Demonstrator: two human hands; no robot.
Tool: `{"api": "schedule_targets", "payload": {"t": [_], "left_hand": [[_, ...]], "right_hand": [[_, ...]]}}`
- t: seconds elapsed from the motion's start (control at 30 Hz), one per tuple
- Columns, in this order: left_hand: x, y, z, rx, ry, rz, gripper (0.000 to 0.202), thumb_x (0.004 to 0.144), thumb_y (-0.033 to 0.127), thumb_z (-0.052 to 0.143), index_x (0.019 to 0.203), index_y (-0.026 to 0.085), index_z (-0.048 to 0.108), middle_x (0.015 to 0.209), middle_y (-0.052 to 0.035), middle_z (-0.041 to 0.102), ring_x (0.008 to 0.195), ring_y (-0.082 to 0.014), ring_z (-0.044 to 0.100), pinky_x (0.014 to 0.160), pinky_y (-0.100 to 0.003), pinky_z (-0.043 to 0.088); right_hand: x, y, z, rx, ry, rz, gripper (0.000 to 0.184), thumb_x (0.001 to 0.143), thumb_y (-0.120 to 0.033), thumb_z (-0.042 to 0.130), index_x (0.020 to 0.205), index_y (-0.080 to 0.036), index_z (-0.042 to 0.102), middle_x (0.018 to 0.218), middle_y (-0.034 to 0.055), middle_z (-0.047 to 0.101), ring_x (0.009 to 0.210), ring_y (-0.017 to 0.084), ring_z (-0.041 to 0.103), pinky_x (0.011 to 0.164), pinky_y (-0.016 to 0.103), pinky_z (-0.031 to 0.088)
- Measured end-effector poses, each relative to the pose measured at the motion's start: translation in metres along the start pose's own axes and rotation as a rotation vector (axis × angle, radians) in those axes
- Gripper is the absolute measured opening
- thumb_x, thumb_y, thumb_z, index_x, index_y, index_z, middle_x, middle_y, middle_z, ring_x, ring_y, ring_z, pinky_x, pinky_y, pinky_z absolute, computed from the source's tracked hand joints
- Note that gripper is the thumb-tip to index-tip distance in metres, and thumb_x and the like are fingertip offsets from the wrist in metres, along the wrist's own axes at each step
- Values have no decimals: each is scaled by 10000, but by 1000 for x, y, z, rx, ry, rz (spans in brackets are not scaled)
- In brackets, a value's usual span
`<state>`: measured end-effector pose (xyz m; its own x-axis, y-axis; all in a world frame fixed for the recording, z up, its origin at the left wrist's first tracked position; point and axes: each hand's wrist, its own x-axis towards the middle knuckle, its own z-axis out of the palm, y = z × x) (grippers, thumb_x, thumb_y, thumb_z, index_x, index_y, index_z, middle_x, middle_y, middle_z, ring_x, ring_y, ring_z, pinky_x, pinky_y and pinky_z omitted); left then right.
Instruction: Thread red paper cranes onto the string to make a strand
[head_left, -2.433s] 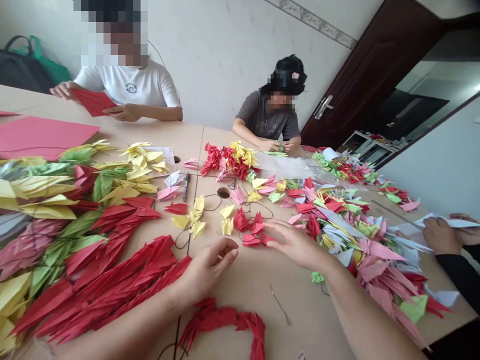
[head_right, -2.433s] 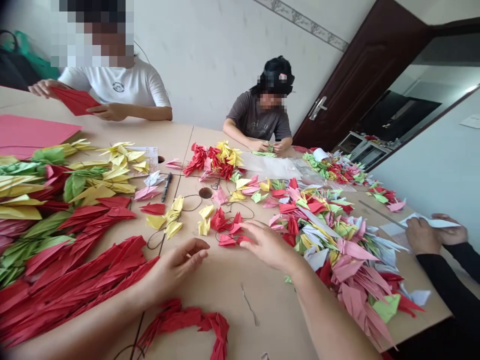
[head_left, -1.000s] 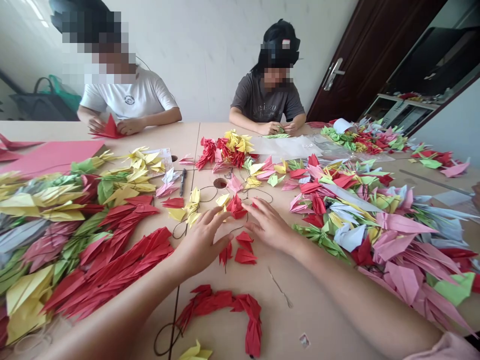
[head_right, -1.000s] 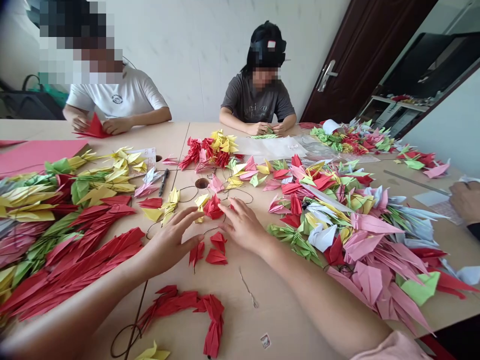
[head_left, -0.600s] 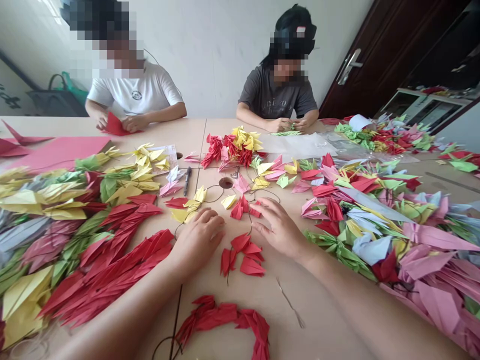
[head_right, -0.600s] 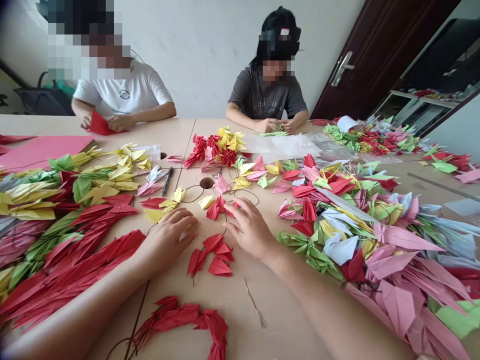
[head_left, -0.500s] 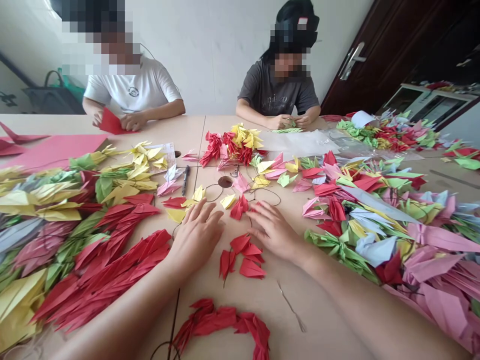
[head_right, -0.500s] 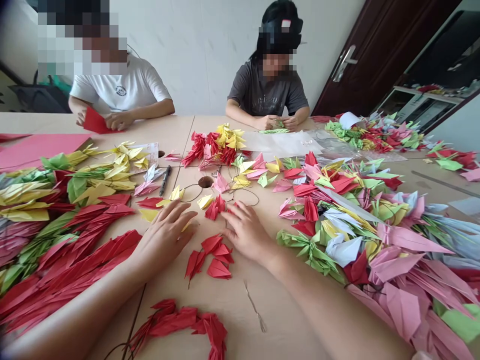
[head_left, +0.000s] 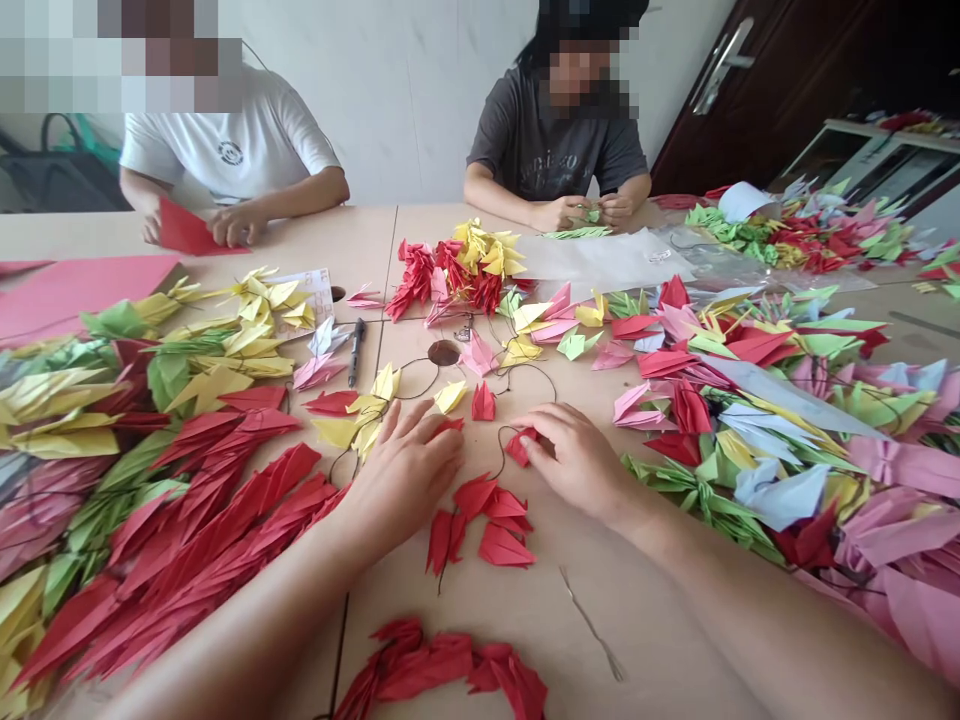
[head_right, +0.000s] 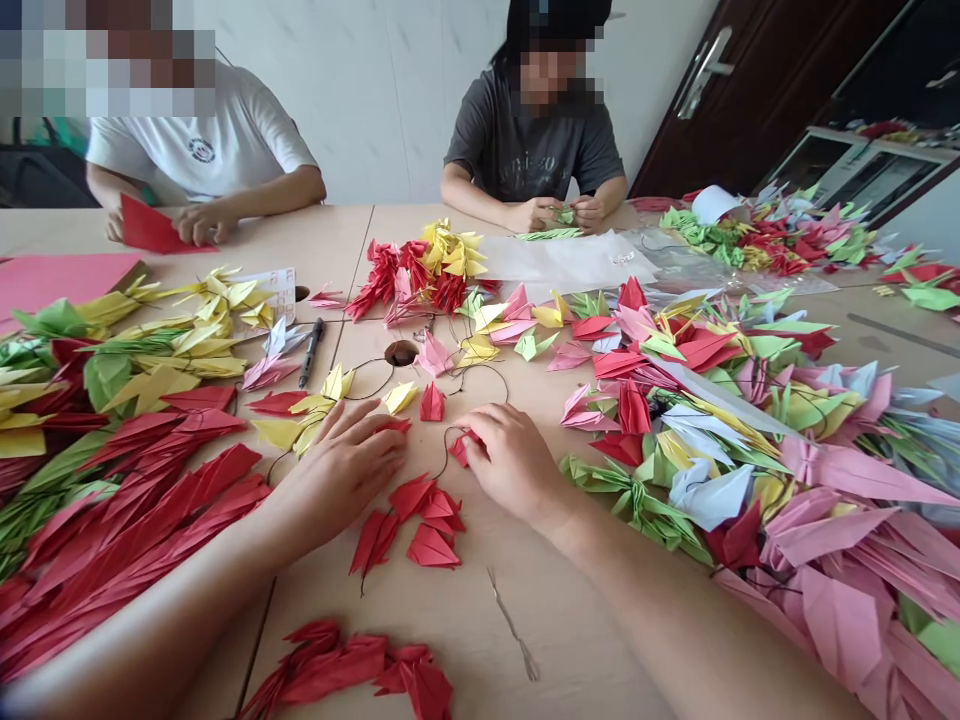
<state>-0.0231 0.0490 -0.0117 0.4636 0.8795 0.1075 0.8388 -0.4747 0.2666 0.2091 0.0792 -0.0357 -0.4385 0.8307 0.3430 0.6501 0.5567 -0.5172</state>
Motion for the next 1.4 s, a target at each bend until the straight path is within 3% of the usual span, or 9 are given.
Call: {"api": "schedule_targets", "payload": {"t": [0.27,0.5,0.67,0.77,0.87,1.07,1.2,1.3,1.4], "left_hand": [[-4,-17,1,-61,80,-80,328,914,192,475,1224,188,583,1186,-123,686,1241,-323,542,1089,-586,320],[-4,-12,-2,0,61,-39,306,924,202,477,1201,177,604,1172,-108,709,1261,-349,521,1098,-623,278],[-6,-4,-5,11,71,24,410,922,468,558,1216,187,603,1235,-113,680,1298,-369,480,1113,-654,233],[-9,2,-5,23,41,67,589,850,611,593,1280,208,579,1318,-117,631,1364,-406,400,1127,-706,137],[-10,3,-4,40,2,73,560,840,562,633,1293,236,579,1356,-106,607,1396,-426,351,1118,-743,86],[-9,1,-4,46,-6,48,405,877,413,625,1249,251,616,1330,-91,627,1401,-425,352,1123,-747,79],[-10,-1,-7,38,-11,8,451,890,448,612,1287,236,584,1353,-94,611,1409,-414,344,1130,-734,102],[-13,-5,-12,21,-58,-16,587,857,545,625,1358,256,520,1407,-84,570,1428,-411,309,1124,-738,118],[-18,-11,-19,18,-135,-15,693,811,598,654,1408,303,464,1439,-65,538,1447,-414,265,1114,-750,111]], "right_hand": [[2,-2,-10,18,112,-4,273,848,-56,503,989,-190,695,961,80,712,909,220,644,826,356,523],[1,1,-13,-115,-133,-121,136,883,-133,609,904,-184,734,964,83,725,927,244,603,820,388,475],[1,-9,-19,-72,1,-131,127,909,-182,595,914,-174,722,985,95,713,968,249,592,882,409,457],[0,-23,-24,115,-130,-257,130,867,-292,697,911,-172,718,961,75,697,990,225,582,927,381,448],[-2,-27,-24,121,-296,-332,136,816,-298,756,867,-174,735,956,74,687,992,232,570,925,387,439],[-1,-19,-20,32,-343,-280,61,823,-165,692,857,-172,743,931,60,707,981,232,564,924,394,416],[-3,-34,-30,79,-325,-350,169,836,-307,713,897,-150,721,1001,76,694,1033,235,554,965,408,373],[-8,-51,-38,111,-445,-479,235,846,-393,711,925,-172,713,1022,51,687,1050,226,553,960,406,352],[-12,-59,-43,-16,-609,-469,172,874,-331,685,910,-164,710,1007,52,689,1072,245,547,958,423,353]]}}
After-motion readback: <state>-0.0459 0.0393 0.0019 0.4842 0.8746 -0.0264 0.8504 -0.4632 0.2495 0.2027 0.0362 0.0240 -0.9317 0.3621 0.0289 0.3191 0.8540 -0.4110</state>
